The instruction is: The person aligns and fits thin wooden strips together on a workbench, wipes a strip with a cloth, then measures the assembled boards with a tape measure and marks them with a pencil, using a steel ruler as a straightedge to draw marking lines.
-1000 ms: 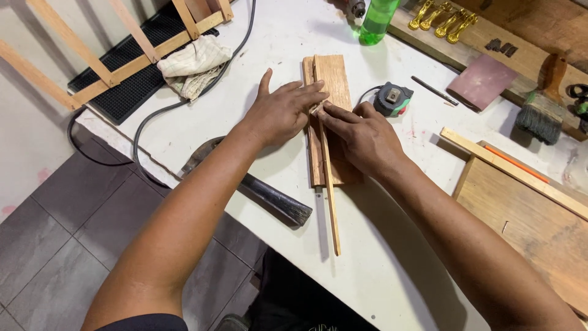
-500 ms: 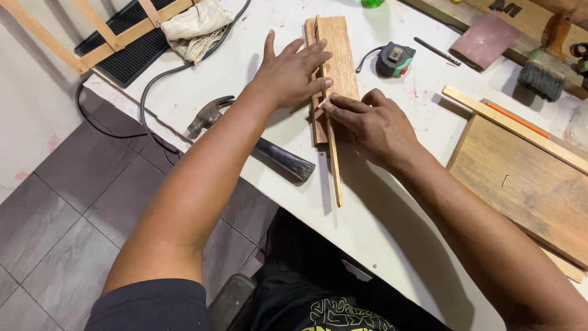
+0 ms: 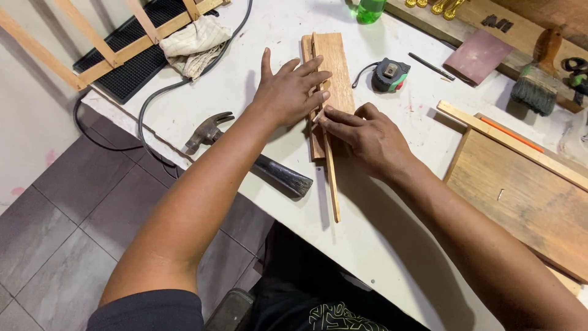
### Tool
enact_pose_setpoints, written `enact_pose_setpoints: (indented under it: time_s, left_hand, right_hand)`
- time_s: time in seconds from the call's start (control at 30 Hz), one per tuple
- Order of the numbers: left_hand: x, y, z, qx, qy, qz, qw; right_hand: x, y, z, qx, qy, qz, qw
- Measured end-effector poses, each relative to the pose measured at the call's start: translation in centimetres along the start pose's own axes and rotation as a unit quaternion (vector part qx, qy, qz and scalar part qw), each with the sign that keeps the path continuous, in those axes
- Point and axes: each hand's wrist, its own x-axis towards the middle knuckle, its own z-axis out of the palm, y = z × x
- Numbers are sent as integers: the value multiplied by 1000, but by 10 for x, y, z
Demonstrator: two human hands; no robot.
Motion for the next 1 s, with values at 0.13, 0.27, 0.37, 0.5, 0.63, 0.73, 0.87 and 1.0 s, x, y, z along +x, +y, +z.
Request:
enact_pose_setpoints:
  time_s: [0.13, 0.27, 0.37, 0.5, 0.63, 0.73, 0.87, 1.0]
  left_hand:
    - [0, 3, 1, -22, 3, -4, 1000]
    - [-14, 15, -16, -39, 17, -28, 999]
    - [-12, 28, -30, -98, 10, -79, 992]
    - [8, 21, -11, -197, 54, -100, 974]
    - [18, 19, -16, -200, 57, -113, 972]
    - [33, 9, -8, -201, 97, -116, 968]
    - [57, -6, -2, -190, 109, -111, 969]
    - [74, -12, -11, -187, 89, -135, 969]
  right_hand:
    - [-23, 1, 6, 5, 5, -9, 1000]
    - [-22, -2, 5, -5, 17, -20, 1000]
    - [-17, 1, 8, 4, 36, -13, 999]
    - [-9, 6, 11, 12, 50, -10, 999]
    - [10, 12, 10, -1, 22, 9, 1000]
    - [22, 25, 16, -6, 50, -13, 999]
    - [44, 35, 16, -2, 45, -3, 999]
    - [63, 45, 19, 13, 53, 5, 999]
